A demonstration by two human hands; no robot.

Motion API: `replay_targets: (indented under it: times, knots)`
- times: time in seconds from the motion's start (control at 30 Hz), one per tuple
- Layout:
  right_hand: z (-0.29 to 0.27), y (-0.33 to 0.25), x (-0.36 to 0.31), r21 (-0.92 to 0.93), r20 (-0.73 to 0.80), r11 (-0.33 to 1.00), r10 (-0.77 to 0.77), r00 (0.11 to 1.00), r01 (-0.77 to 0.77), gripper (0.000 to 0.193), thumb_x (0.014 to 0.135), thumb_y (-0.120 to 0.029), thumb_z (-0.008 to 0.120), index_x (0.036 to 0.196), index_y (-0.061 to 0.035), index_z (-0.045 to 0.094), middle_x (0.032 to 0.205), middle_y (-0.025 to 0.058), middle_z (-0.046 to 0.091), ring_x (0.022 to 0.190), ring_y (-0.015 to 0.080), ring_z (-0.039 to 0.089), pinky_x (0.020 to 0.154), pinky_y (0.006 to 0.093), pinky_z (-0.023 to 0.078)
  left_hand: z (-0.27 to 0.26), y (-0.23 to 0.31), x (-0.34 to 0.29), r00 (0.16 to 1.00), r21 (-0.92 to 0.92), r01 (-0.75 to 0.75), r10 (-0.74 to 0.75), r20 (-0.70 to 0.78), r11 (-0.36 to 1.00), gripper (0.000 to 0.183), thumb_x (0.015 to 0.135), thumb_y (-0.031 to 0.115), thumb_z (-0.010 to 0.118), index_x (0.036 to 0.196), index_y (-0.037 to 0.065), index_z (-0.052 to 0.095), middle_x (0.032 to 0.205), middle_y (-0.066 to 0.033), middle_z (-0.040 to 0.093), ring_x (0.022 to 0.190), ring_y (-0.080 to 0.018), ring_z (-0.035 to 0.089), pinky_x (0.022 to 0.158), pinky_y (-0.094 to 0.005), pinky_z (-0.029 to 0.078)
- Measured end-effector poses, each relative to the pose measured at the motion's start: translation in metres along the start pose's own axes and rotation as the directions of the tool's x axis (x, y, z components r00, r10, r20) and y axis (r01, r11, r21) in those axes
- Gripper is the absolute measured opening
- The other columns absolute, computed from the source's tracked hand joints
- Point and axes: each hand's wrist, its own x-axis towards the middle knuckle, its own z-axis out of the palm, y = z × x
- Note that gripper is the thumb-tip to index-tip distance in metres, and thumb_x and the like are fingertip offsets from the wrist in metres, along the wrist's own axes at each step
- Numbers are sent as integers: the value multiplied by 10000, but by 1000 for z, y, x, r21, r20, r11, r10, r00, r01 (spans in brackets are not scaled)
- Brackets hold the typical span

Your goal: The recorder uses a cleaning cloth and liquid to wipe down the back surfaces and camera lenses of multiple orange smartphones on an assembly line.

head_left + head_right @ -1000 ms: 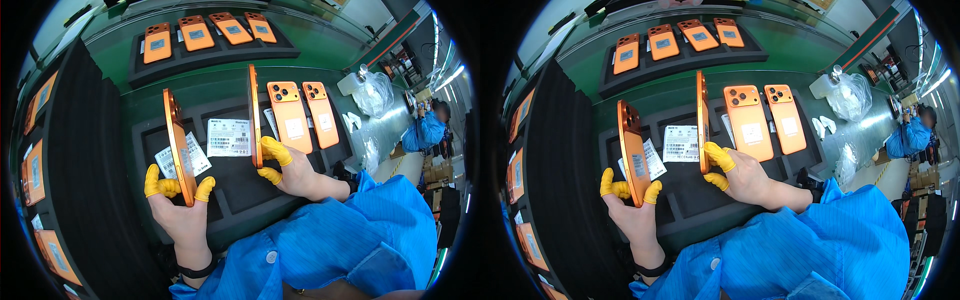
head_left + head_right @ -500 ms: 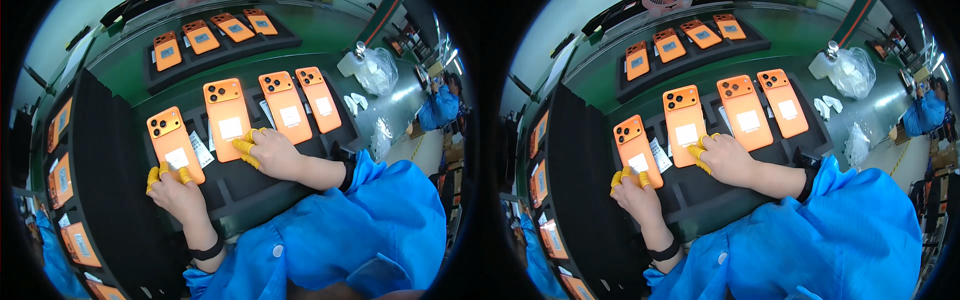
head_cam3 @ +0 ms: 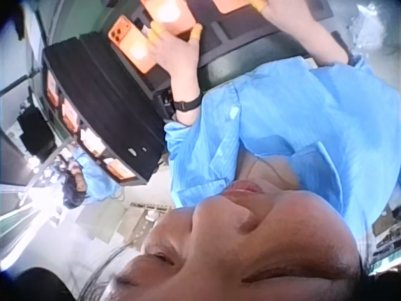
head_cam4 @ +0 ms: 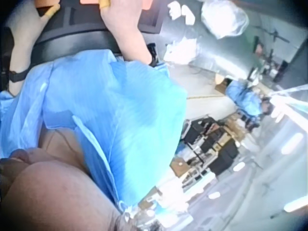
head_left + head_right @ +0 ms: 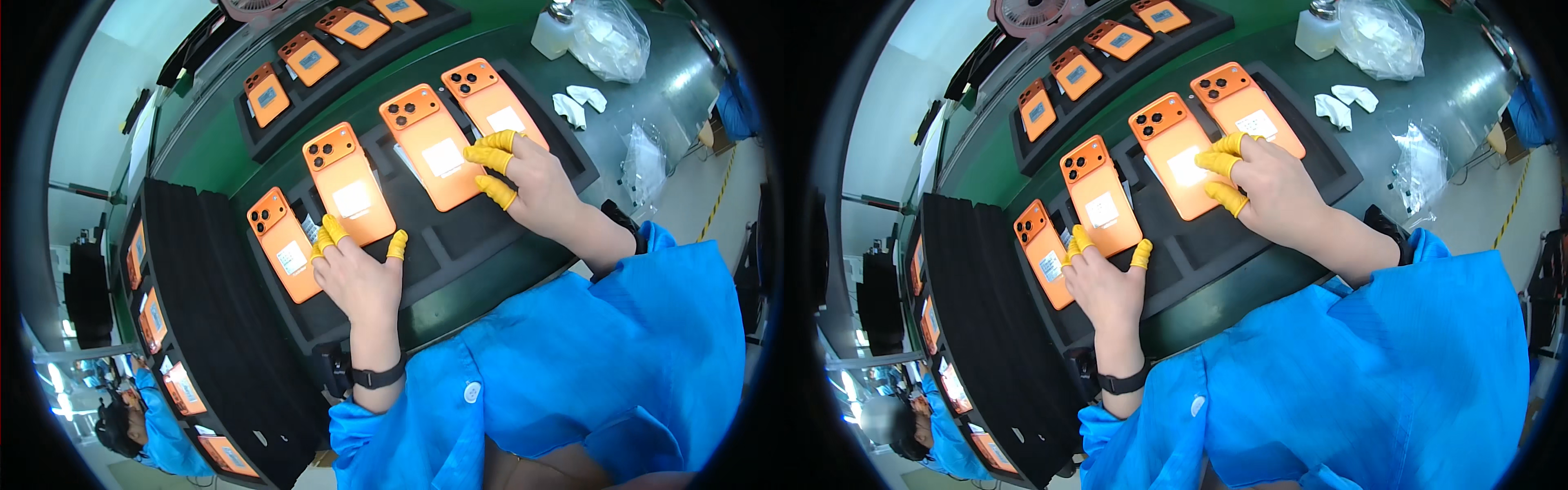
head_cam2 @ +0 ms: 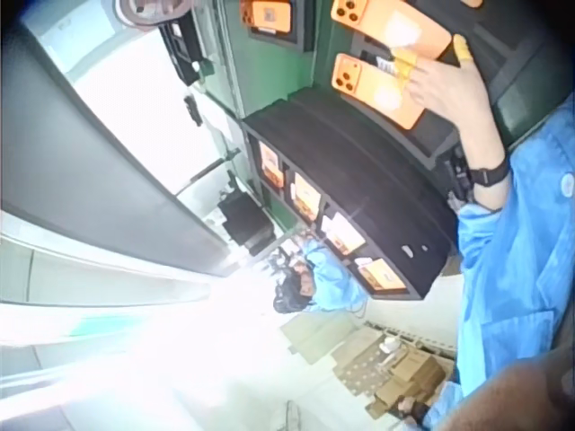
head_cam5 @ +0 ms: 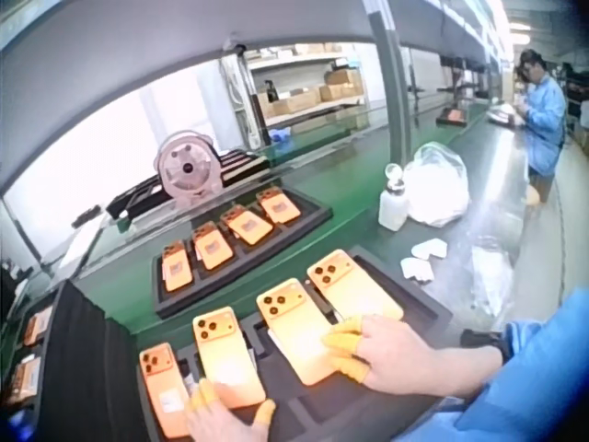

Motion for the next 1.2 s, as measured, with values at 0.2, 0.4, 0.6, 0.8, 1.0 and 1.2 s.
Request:
replay_targets:
  times: [0.2,0.4,0.6,0.8,1.0,1.2]
  knots:
    - [5,15,-33,74,97,996,-60,993,53,274,686,-123,645,953,-74,605,883,63,559,757,210,526,730,316,424,11,6,-2,996,73,62,-66,53,995,555,551,348,765,838,-55,513,756,-172,525,753,-328,491,769,-404,371]
    - [11,18,-46,197,131,948,-279,951,251,284,685,-126,612,965,-80,612,827,68,547,772,206,521,848,344,378,13,10,1,998,180,53,-60,32,982,581,549,400,767,802,-46,495,744,-181,514,737,-327,494,723,-407,390]
    - [7,23,-55,203,208,950,-277,938,235,211,685,-120,584,885,-75,632,827,68,553,774,193,523,920,392,336,20,22,7,997,179,67,-71,15,982,612,565,414,760,834,-60,482,811,-203,512,821,-346,493,747,-405,398]
    - [12,22,-59,223,155,946,-274,949,237,129,680,-128,582,775,-83,658,791,55,559,756,172,521,914,390,347,16,1,-5,987,-154,151,-142,68,976,531,776,212,632,1147,-63,370,1060,-181,496,978,-285,496,860,-341,380]
    - [11,20,-59,229,154,952,-243,958,205,169,674,-126,584,818,-93,668,768,36,567,734,158,523,860,353,384,24,-13,-9,984,-535,177,-150,94,826,446,873,118,467,1255,-18,281,1089,-129,469,944,-179,476,837,-276,375]
    - [7,20,-57,238,181,955,-225,957,179,234,670,-119,584,888,-90,665,864,44,581,759,157,518,768,306,400,26,-15,-10,983,-596,183,-154,100,782,459,861,123,502,1247,-11,293,1073,-113,472,922,-165,480,821,-271,379]
